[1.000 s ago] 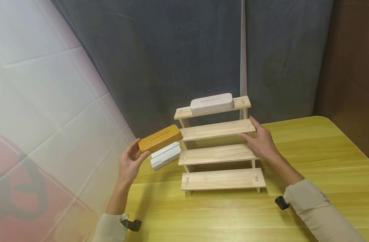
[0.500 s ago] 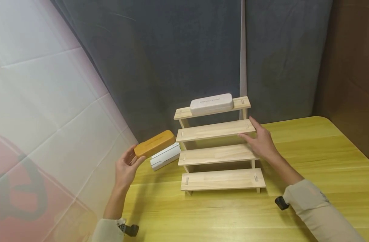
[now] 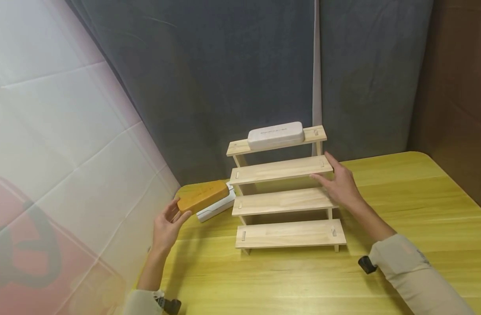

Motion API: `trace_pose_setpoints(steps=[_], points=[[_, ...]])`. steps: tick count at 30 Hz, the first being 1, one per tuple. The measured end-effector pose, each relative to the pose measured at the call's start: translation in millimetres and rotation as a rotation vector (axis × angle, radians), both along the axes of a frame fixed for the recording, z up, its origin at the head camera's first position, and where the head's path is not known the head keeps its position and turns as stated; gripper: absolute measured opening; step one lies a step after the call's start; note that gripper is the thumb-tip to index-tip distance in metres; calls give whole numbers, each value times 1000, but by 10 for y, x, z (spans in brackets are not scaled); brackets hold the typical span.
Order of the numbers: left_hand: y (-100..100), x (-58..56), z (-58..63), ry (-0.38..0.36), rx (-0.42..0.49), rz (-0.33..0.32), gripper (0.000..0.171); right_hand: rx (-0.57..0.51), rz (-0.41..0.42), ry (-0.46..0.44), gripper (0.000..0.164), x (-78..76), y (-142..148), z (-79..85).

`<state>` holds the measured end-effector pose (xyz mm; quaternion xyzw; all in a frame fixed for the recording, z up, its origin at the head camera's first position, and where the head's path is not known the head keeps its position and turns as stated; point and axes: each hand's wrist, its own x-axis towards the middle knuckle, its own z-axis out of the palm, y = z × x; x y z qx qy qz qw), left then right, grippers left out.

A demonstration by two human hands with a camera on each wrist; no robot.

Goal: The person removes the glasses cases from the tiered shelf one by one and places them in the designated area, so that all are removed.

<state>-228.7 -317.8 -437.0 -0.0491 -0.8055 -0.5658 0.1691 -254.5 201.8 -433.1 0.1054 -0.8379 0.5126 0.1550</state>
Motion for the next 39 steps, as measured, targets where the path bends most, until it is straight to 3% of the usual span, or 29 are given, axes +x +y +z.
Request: trace_pose_setpoints(steps=[9, 22, 39], points=[[-37, 17, -163, -23, -22, -9, 76, 21, -26, 10, 89, -11, -2, -4], [6, -15, -322, -66, -27, 32, 71, 21, -27, 1, 89, 1, -2, 3], [33, -54, -423, -124, -44, -29, 69, 17, -29, 16, 89, 5, -17, 20]])
